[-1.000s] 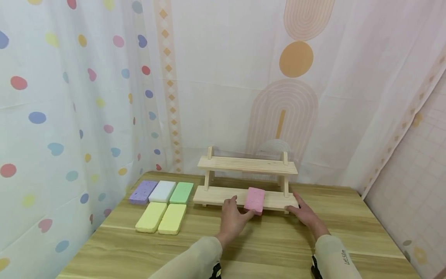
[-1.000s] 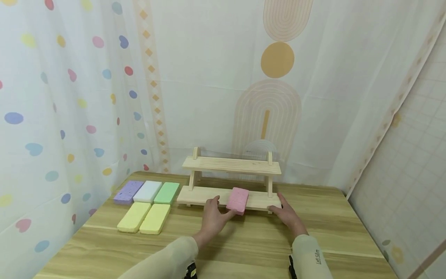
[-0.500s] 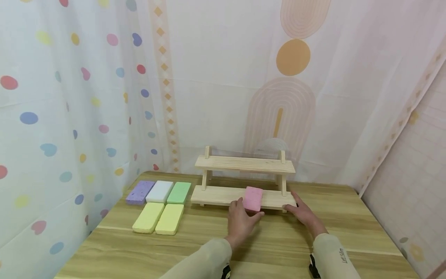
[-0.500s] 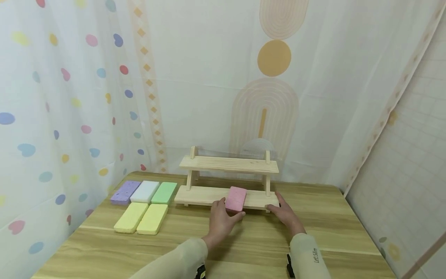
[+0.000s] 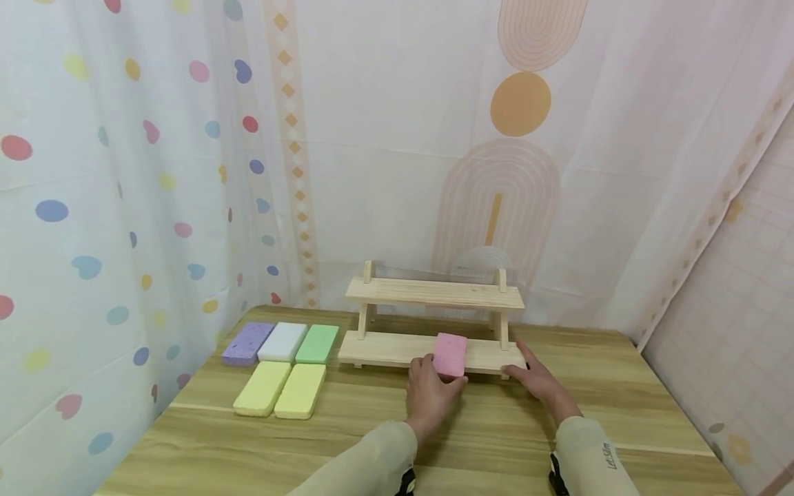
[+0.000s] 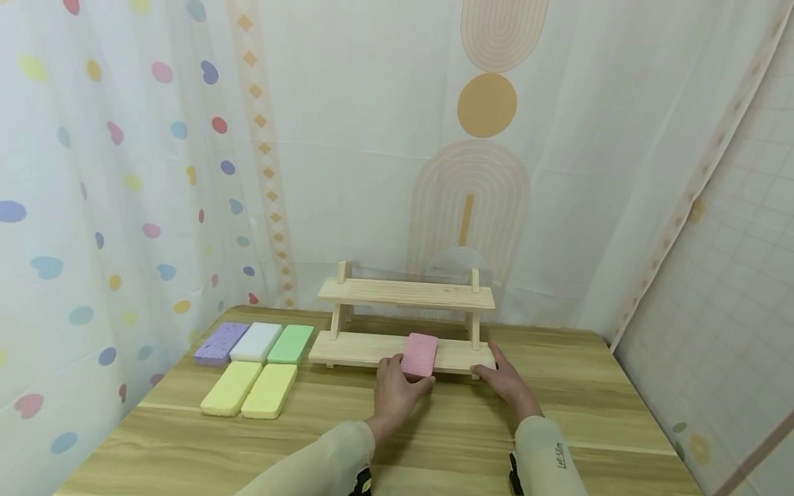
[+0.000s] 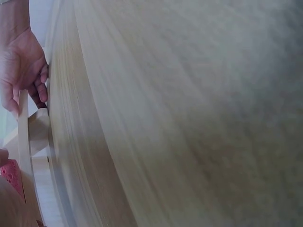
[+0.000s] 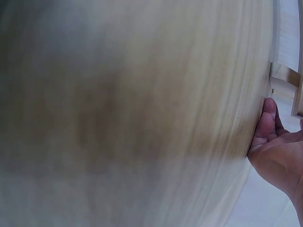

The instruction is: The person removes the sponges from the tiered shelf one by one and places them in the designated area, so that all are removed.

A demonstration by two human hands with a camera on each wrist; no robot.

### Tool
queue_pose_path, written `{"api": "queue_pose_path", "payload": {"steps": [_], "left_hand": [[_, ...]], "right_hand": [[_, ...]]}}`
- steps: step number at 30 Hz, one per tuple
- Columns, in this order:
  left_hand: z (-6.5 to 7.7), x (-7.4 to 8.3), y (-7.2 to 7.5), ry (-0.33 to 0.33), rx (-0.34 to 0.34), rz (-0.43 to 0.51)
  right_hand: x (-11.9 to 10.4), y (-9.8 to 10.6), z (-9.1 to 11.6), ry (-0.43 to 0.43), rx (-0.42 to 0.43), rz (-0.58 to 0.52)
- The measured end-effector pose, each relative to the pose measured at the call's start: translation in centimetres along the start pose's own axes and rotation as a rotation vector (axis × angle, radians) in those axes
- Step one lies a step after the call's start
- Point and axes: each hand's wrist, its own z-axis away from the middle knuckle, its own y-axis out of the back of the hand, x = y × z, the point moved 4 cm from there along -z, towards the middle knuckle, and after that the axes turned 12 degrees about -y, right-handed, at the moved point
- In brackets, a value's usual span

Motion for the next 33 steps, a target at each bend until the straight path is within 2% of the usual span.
{"api": "queue_pose_path", "payload": {"steps": [13, 22, 27, 33], "left_hand": [[-0.2, -0.5, 1.0, 0.011, -0.008, 0.054], [-0.4, -1.3, 2.4, -0.036, 0.003, 0.095], [-0.7, -1.9, 3.9, -0.044, -0.007, 0.119], [-1.4, -3.1, 5.8, -0.06, 0.028, 0.127]], "right_hand": [[0.2, -0.1, -0.2, -0.008, 0.015, 0.015], [0.2, -0.2, 0.2, 0.01, 0.009, 0.031], [0.2, -0.2, 0.1, 0.009, 0.012, 0.033], [0.2, -0.2, 0.1, 0.018, 0.015, 0.015]]}}
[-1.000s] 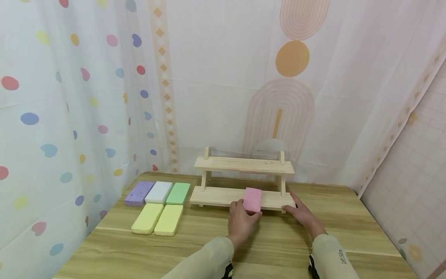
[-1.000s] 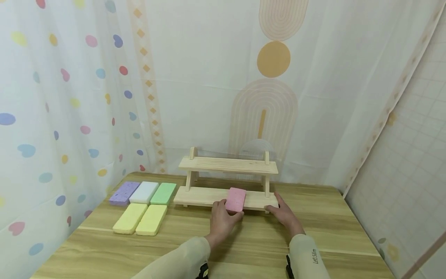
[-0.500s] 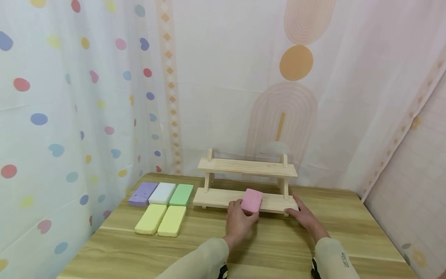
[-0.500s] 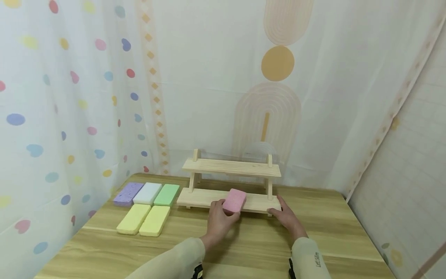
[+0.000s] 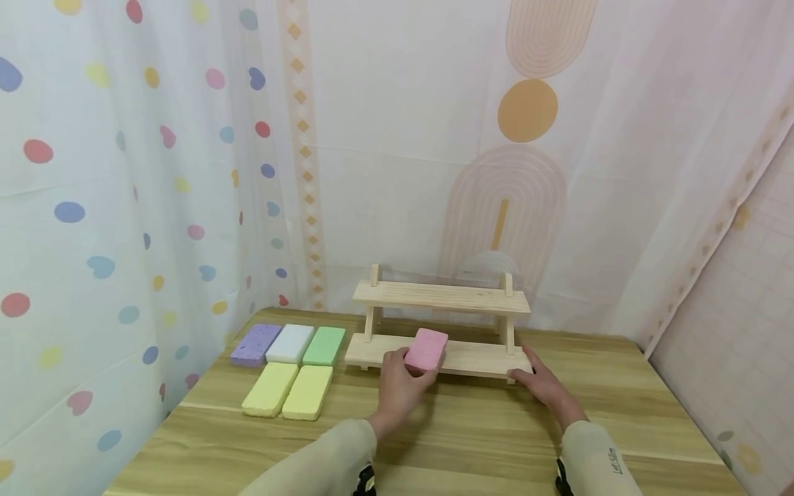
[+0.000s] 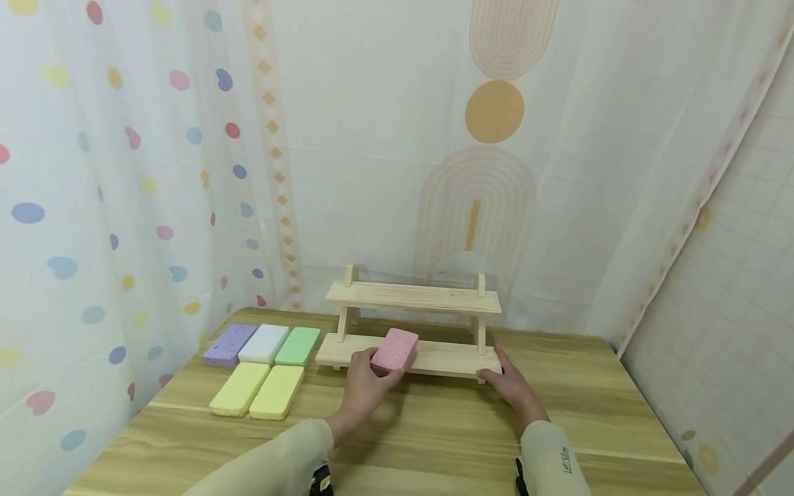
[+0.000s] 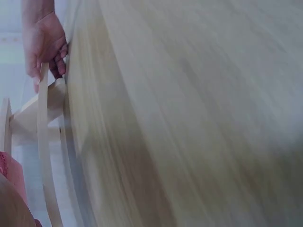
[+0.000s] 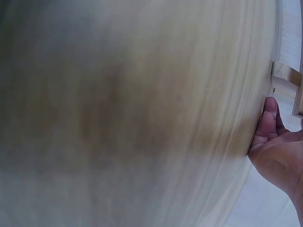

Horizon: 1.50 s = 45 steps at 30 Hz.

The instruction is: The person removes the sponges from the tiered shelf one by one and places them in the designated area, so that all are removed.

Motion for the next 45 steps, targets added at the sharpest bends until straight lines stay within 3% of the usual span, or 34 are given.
{"api": "queue_pose_path", "payload": {"steps": [10, 24, 30, 39, 45], "left_hand": [[-0.7, -1.0, 3.2, 0.001, 0.052, 0.045], [-1.7, -2.8, 7.2, -0.001, 0.059, 0.07], [-1.8, -3.6, 8.8, 0.004, 0.051, 0.012], [-2.3, -4.4, 11.3, -0.041, 0.08, -0.005], [-2.2, -5.2, 13.1, -0.012, 0.096, -0.036]], "right_hand": [[-0.3, 0.0, 0.4, -0.008, -0.01, 0.005], [-0.4, 0.1, 0.4, -0.002, -0.016, -0.026], [-0.5, 0.0, 0.5, -0.005, -0.015, -0.02], [-0.2, 0.0, 0.3, -0.011, -0.004, -0.014], [-0.3, 0.0, 0.5, -0.004, -0.018, -0.005]]}}
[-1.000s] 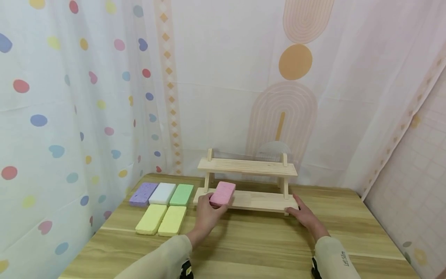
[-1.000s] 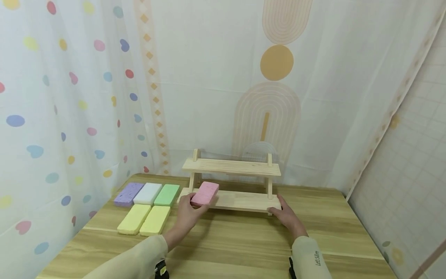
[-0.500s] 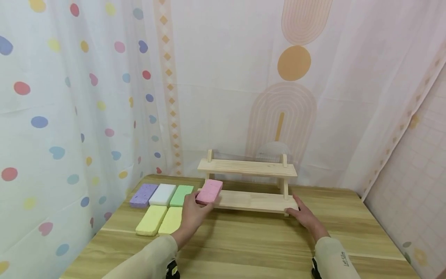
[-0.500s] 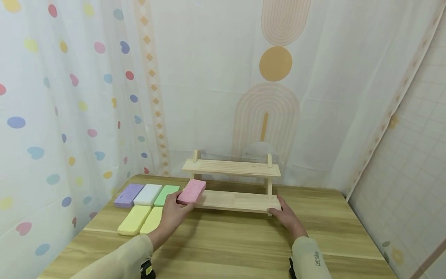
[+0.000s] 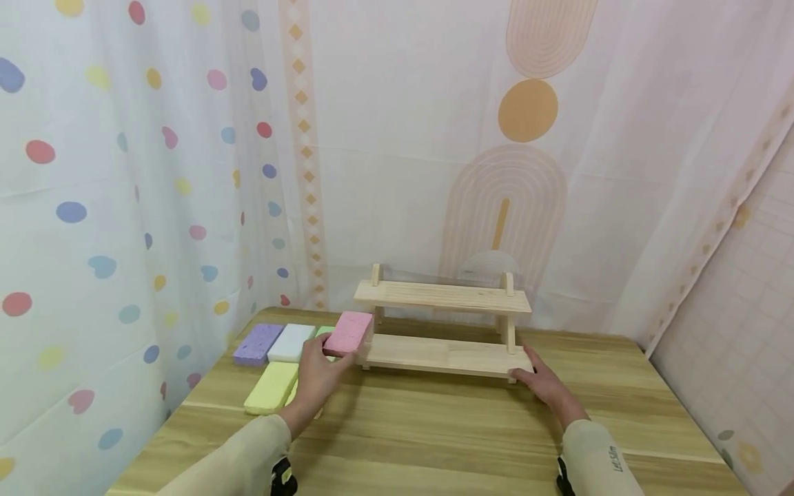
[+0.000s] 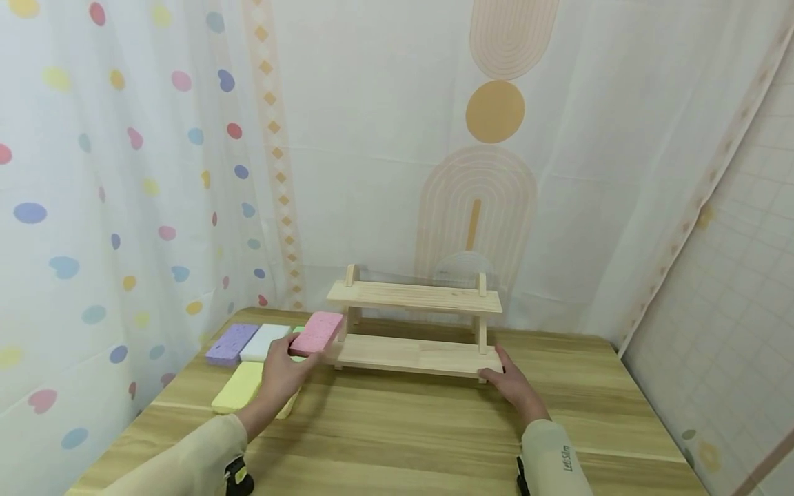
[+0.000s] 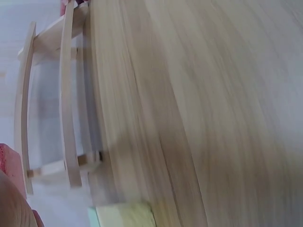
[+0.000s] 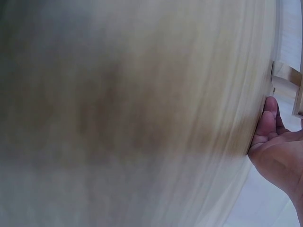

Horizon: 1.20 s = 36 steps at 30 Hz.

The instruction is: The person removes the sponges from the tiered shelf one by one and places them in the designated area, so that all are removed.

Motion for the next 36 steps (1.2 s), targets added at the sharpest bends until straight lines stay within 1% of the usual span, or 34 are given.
{"api": "queue_pose_path", "payload": {"steps": [6, 8, 13, 15, 20, 23, 30, 36], "left_hand": [[0.0, -1.3, 1.8, 0.047, -0.023, 0.002], [0.0, -1.8, 2.4, 0.043, -0.028, -0.007], [0.1, -2.8, 4.0, 0.01, -0.021, -0.048], [0.3, -3.2, 4.7, 0.014, -0.027, -0.059], [0.6, -4.1, 6.2, 0.038, -0.037, -0.05], [0.8, -4.8, 7.0, 0.035, -0.027, -0.048], [1.2, -6.3, 9.0, 0.04, -0.028, -0.099], [1.8, -7.8, 10.9, 0.09, -0.039, -0.126]], "right_hand": [[0.0, 0.0, -0.1, -0.007, 0.002, 0.011], [0.1, 0.0, -0.1, -0.007, 0.001, 0.01], [0.2, 0.0, -0.2, -0.015, -0.008, -0.002], [0.2, -0.1, -0.1, -0.016, -0.01, 0.0], [0.1, -0.1, -0.1, -0.006, -0.008, 0.007], [0.2, -0.1, -0.1, -0.005, -0.007, 0.007], [0.0, -0.1, 0.0, -0.011, 0.002, 0.004], [0.1, -0.1, -0.1, 0.004, -0.003, -0.005]]}}
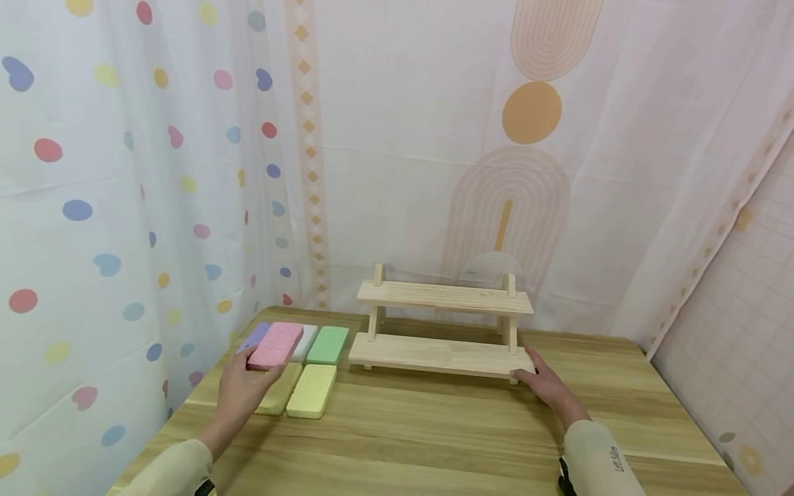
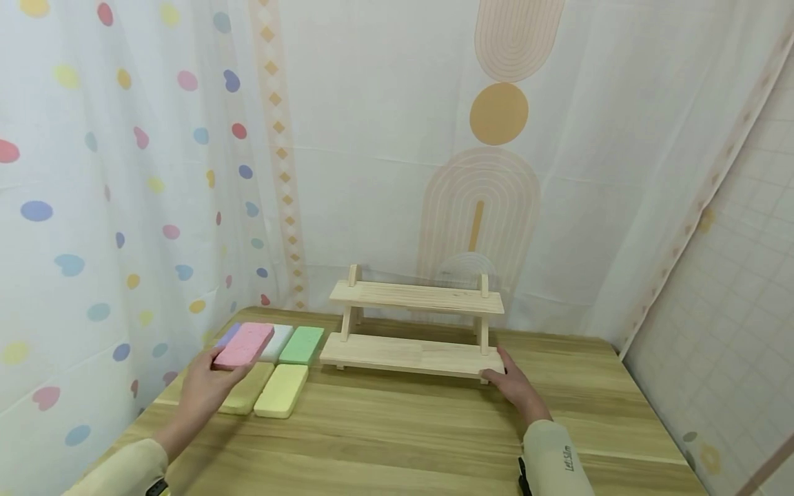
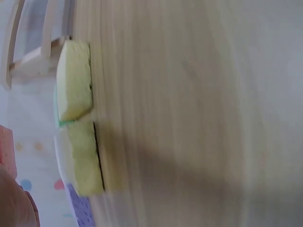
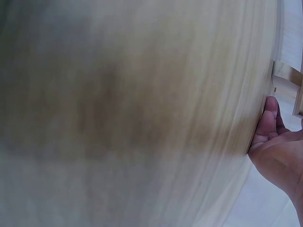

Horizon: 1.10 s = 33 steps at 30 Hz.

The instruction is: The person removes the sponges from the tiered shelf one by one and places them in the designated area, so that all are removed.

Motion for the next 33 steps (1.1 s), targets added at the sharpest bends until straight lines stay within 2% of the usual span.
{"api": "queue_pose_path", "payload": {"steps": [5, 9, 14, 21, 29, 33], "left_hand": [[0.5, -1.3, 1.2, 0.048, -0.004, -0.006], [0.7, -2.1, 2.1, 0.062, 0.009, -0.009], [1.0, -2.9, 2.7, 0.093, -0.009, -0.035], [1.5, -3.8, 3.5, 0.063, 0.001, -0.062], [2.1, -6.1, 4.8, 0.06, -0.008, -0.109], [2.3, -7.0, 5.3, -0.003, -0.018, -0.164]], "right_hand": [[0.1, 0.1, -0.2, 0.012, -0.001, -0.008], [0.0, 0.1, -0.1, 0.001, -0.006, -0.01], [-0.2, 0.1, 0.1, -0.014, -0.007, 0.015], [-0.2, 0.1, 0.1, -0.018, -0.004, 0.03], [-0.3, 0.0, 0.2, -0.013, -0.011, 0.035], [-0.1, 0.0, 0.1, -0.015, -0.014, 0.036]]}}
